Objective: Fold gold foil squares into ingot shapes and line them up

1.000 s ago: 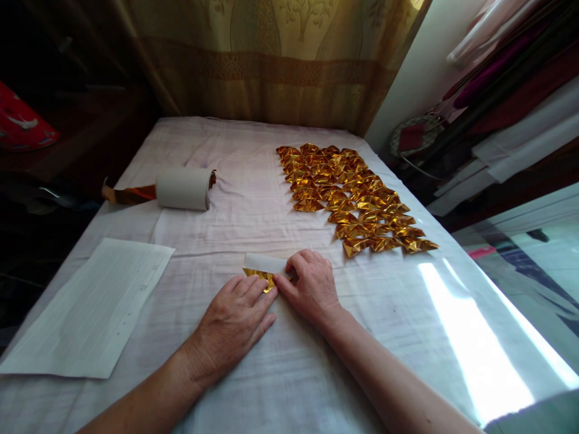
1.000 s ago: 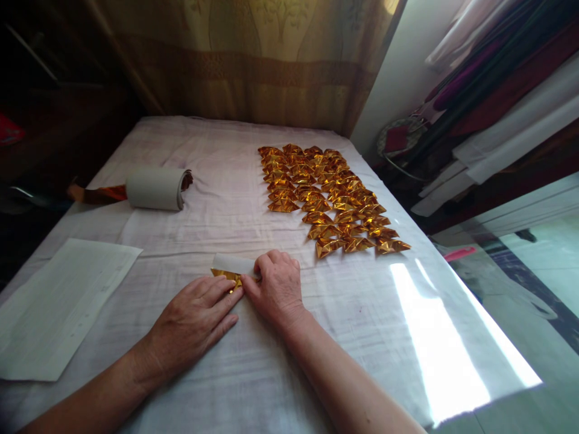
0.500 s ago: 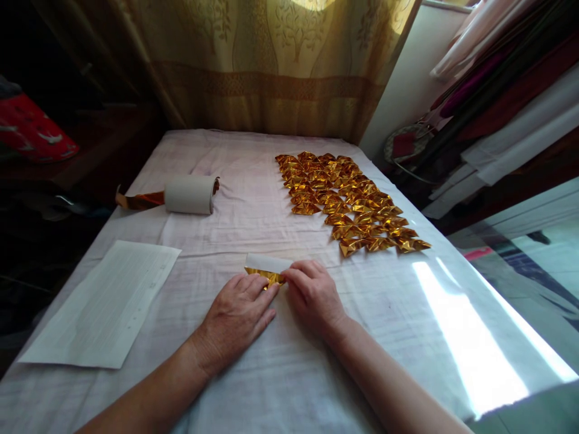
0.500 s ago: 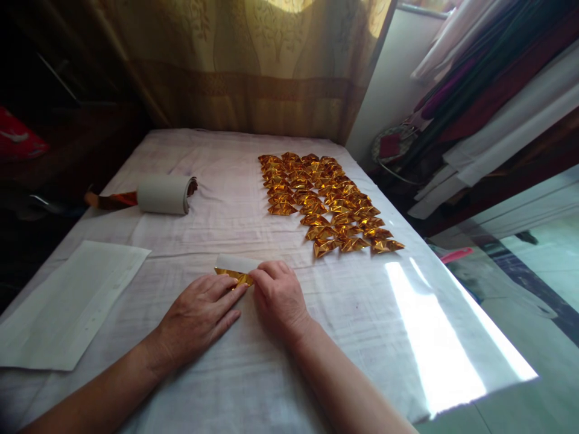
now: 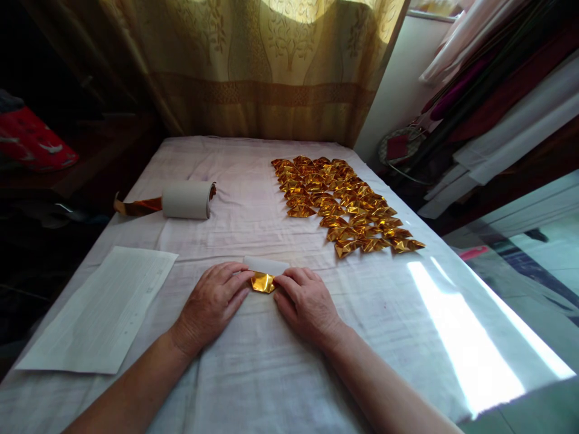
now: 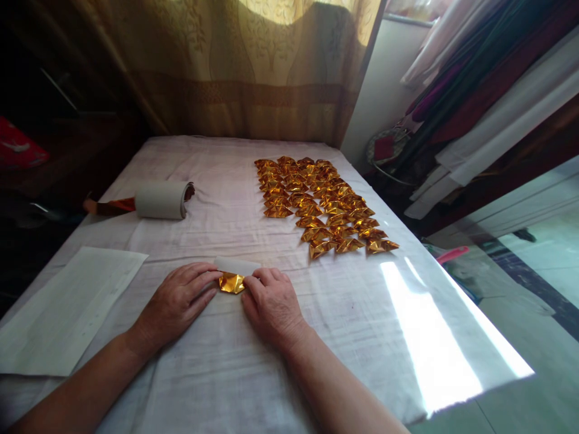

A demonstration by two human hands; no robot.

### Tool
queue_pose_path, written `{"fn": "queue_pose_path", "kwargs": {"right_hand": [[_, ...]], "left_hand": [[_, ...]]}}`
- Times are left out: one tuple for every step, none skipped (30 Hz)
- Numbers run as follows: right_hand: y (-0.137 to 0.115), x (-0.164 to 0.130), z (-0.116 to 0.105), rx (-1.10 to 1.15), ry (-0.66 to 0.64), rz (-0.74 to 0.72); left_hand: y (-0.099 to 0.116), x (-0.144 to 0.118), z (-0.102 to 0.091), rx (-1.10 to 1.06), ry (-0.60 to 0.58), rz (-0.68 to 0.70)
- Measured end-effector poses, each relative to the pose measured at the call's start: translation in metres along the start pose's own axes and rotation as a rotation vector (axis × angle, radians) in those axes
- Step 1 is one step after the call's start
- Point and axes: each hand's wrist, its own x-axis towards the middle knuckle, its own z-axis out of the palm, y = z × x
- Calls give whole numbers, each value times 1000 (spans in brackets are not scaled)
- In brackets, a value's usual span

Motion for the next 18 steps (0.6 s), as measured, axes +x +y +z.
{"fn": "queue_pose_path", "kwargs": {"right_hand": [[0, 0, -1, 2, -6, 3], [-1, 0, -1, 4, -13, 8], [-1, 0, -2, 6, -19, 14], [-1, 1, -2, 9, -24, 20], [-2, 1, -3, 13, -29, 26], [-2, 2, -3, 16, -33, 31], [-2, 2, -3, 20, -37, 36], [-2, 3, -3, 22, -42, 40], [-2, 3, -4, 21, -48, 45], [-2, 3, -4, 19, -52, 49], [-2, 4, -4, 14, -55, 54], [-3, 4, -3, 11, -58, 58], [-3, 5, -3, 10, -59, 61], [-3, 5, -3, 11, -58, 64], [-3, 6, -3, 13, -56, 67], [-2, 6, -3, 16, -54, 69], [-2, 7, -2, 22, -52, 70], [-2, 7, -2, 27, -50, 71]], "left_hand": [[-3, 0, -1, 13, -6, 9], [-5, 0, -1, 19, -17, 22], [-7, 0, -1, 20, -28, 35], [-7, 0, -1, 18, -40, 43], [-8, 0, 0, 16, -48, 47], [-7, 0, 0, 16, -49, 43], [-7, 0, 1, 17, -45, 34], [-7, -1, 2, 18, -36, 21], [-6, -1, 3, 18, -26, 5], [-6, -2, 4, 16, -18, -11], [-6, -2, 5, 13, -15, -27], [-6, -2, 5, 10, -22, -37], [-7, -2, 5, 9, -34, -41], [-7, -1, 5, 9, -47, -41], [-7, -1, 4, 10, -60, -40], [-7, 0, 4, 10, -69, -38], [-7, 1, 3, 9, -78, -38], [-7, 2, 2, 5, -85, -40]]}}
